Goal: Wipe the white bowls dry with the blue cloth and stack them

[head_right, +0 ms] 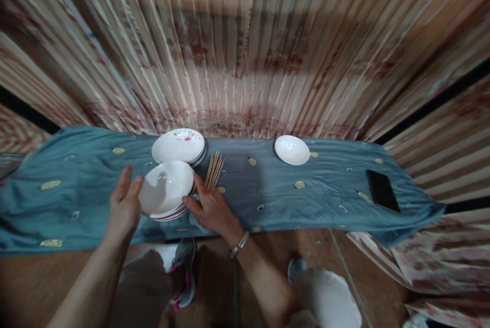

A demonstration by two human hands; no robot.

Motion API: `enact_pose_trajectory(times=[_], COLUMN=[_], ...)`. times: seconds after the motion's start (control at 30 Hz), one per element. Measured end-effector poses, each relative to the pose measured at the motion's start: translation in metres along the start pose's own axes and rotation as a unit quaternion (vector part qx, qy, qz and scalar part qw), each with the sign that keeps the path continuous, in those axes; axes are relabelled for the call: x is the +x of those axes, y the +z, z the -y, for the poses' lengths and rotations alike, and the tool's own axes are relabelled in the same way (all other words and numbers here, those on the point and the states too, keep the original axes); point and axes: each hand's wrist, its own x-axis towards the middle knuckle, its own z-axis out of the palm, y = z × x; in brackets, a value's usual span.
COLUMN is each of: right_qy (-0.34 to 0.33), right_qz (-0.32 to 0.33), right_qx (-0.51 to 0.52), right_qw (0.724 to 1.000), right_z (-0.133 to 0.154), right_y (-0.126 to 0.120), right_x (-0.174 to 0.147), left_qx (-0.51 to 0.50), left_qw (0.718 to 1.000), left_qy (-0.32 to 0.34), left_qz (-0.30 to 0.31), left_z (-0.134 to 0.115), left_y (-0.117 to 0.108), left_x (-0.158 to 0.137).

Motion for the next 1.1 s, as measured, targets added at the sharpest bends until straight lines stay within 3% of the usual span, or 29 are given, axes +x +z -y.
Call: enact_pose_trajectory(times=[0.1, 0.37, 0.5, 0.7, 1.1], right_qy=[0.007, 0.023, 0.027, 0.016, 0.029], right_qz=[0.017, 0.010, 0.004, -0.001, -0.054], right_qx=[0.010, 0.028, 0.019, 0.013, -0.032], right_qw=[1.000, 0.999, 0.999, 1.000, 0.998], right_z=[0.002, 0.004, 0.004, 0.012, 0.029], right_y=[0.005, 0.011, 0.013, 0.007, 0.010], right_x=[-0.001, -0.003, -0.002, 0.001, 0.007], left_qx=[-0.016, -0.074, -0.086, -0.027, -0.046], left_qw=[0.998, 0.985, 0.988, 0.996, 0.994], left_qy=[-0.060, -0.151, -0.127, -0.087, -0.096], left_qz=[-0.015, 0.033, 0.024, -0.010, -0.017], left_z=[0.010, 0.017, 0.021, 0.025, 0.015], left_y=[-0.008, -0.008, -0.003, -0.003, -0.003], left_x=[0.004, -0.003, -0.008, -0.007, -0.011])
